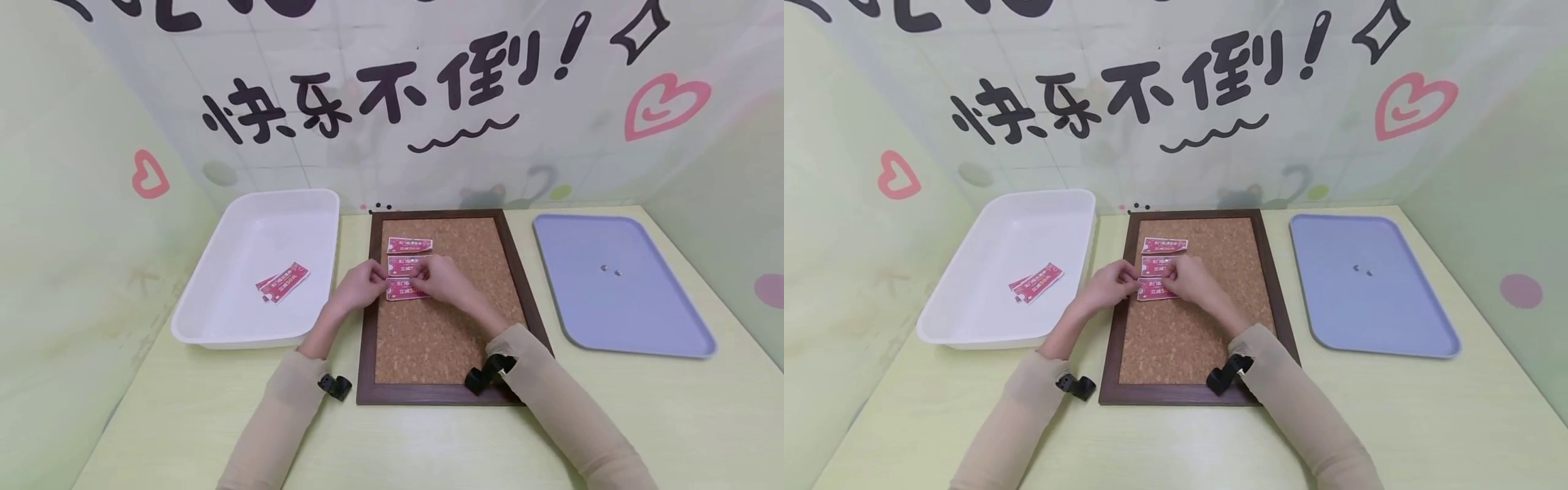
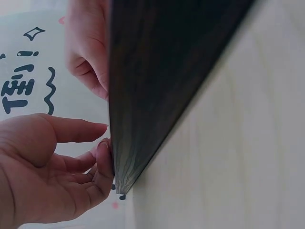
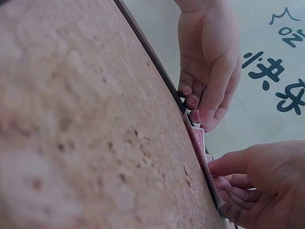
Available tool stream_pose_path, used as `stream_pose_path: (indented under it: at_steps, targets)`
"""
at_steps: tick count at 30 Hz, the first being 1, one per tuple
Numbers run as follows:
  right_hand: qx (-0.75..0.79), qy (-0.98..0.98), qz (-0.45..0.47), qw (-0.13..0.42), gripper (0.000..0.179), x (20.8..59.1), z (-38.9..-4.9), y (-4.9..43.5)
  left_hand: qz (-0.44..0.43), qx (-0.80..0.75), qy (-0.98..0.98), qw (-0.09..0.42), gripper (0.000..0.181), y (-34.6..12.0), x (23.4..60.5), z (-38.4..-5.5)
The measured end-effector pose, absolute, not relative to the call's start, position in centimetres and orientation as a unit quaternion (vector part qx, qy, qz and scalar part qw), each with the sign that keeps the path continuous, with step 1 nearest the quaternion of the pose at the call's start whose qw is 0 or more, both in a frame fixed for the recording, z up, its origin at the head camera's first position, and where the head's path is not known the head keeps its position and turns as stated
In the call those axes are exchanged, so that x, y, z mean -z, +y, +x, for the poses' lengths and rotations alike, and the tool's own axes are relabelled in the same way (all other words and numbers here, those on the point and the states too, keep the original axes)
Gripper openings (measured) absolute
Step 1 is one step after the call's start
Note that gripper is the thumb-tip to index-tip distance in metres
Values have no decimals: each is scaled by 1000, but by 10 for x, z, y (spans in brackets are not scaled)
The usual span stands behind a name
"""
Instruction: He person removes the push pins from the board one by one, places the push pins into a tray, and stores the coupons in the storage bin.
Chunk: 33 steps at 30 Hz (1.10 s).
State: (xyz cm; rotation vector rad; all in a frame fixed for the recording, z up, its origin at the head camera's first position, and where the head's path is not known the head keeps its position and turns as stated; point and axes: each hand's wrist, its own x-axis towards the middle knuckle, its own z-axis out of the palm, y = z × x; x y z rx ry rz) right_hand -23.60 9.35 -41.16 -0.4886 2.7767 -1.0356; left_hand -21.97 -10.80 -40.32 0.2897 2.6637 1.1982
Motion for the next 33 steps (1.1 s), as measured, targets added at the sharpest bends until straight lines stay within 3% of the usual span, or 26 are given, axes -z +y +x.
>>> stream_pose_path:
  at_steps: [15,33]
  targets:
    - [341,930,-100,95,8,402,-232,82,109,-394,906,107,11,-108,404,-222]
    - [343,931,-92,82,12,405,-232,82,105,-392,906,120,11,-106,402,-220]
